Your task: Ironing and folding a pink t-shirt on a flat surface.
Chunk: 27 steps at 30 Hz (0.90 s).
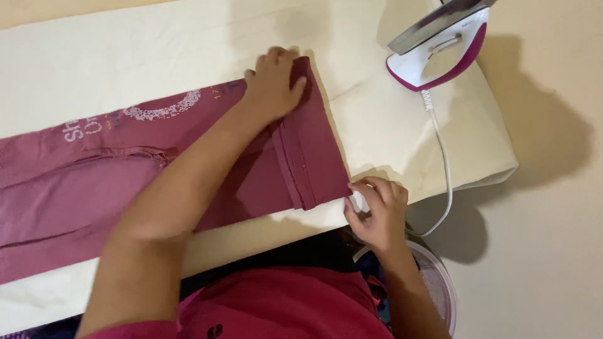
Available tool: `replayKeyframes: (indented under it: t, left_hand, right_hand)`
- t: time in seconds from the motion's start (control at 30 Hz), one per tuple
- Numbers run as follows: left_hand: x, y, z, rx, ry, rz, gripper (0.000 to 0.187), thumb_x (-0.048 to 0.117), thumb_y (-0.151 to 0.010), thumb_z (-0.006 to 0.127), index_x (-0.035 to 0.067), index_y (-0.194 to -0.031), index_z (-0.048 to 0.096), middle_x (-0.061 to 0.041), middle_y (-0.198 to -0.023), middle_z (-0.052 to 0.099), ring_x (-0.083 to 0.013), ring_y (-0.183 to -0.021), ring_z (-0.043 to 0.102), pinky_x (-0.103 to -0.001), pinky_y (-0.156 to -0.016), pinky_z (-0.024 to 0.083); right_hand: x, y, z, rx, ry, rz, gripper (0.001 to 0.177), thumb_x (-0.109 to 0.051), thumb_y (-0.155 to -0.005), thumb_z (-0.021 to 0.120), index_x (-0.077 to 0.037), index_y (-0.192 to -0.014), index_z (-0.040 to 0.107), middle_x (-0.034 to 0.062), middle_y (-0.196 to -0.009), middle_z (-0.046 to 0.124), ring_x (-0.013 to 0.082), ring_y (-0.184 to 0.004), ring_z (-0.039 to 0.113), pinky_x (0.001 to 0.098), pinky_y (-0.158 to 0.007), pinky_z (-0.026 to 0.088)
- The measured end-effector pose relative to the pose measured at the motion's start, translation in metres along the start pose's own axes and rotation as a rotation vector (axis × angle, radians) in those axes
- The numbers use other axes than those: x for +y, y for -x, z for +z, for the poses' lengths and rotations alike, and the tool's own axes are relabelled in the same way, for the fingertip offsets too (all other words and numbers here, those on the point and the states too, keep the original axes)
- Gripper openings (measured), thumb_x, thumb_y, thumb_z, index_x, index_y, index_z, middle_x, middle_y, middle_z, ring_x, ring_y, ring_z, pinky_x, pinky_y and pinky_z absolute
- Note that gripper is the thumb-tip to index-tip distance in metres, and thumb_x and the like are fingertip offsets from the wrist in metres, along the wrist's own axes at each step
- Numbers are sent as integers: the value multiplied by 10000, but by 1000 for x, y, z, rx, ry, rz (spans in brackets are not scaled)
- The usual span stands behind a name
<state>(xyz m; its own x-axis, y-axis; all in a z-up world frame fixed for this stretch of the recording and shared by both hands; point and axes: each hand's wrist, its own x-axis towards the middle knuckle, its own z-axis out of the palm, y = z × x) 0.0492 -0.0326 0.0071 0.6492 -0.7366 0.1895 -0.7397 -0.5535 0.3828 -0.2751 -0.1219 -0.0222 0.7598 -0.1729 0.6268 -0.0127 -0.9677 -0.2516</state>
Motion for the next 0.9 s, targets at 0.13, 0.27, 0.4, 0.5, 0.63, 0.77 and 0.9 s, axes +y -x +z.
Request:
replayKeyframes:
  t: [0.13,0.27,0.4,0.5,0.63,0.77,0.9]
  left_hand:
    - [-10,-28,16,18,75,-150,486,423,-1032,609,96,-1386,546,-153,-1311,504,-426,-1318,458,-713,-994,388]
    - [-19,-48,35,-8,23,-187,276,380,-1023,604,171,-1197,654,-102,-1232,541,-366,-1257,450,-686,-988,345]
    - [-24,-47,40,-41,-4,-186,219,365,-1048,560,211,-1191,621,-77,-1214,531,-332,-1234,454,-631,-961,330]
    - [-1,-34,14,28,-50,-216,406,390,-925,651,231,-1271,511,-79,-1317,448,-330,-1185,426,-598,-930,324]
    - [34,23,-11,-90,-217,-54,694,456,-957,598,96,-1512,386,-202,-1608,278,-398,-1471,246,-737,-1125,184]
    - [50,106,2,3,-119,627,575,480,-940,610,144,-1406,599,-201,-1523,419,-463,-1400,378,-683,-1072,324]
    - [45,183,5,-238,76,892,460,406,-997,519,185,-1385,627,-102,-1584,459,-363,-1471,376,-577,-1187,233]
  right_hand:
    - [-9,-8,-3,25,-76,-18,179,-177,-838,784,-179,-1015,756,30,-992,685,265,-836,625,414,-798,466]
    - [-3,-5,-1,58,-67,-58,55,-239,-876,753,-201,-915,750,-9,-938,696,250,-822,623,417,-793,467]
    - [4,5,6,40,-36,-67,57,-275,-846,757,-248,-896,747,-60,-951,695,214,-867,628,419,-820,466]
    - [25,17,4,70,-197,10,321,-287,-950,670,-111,-1217,647,134,-1203,575,294,-1152,537,422,-946,472]
    - [43,-36,-36,372,-64,256,449,-393,-1041,562,38,-1151,506,138,-1051,468,266,-941,467,405,-875,408]
    - [98,-84,-27,407,-174,548,680,-134,-1045,710,-117,-1565,272,144,-1469,459,273,-1280,495,418,-1016,445]
    - [185,-113,22,318,-337,642,720,-217,-1124,710,-298,-1592,169,67,-1514,487,266,-1344,524,467,-1069,464]
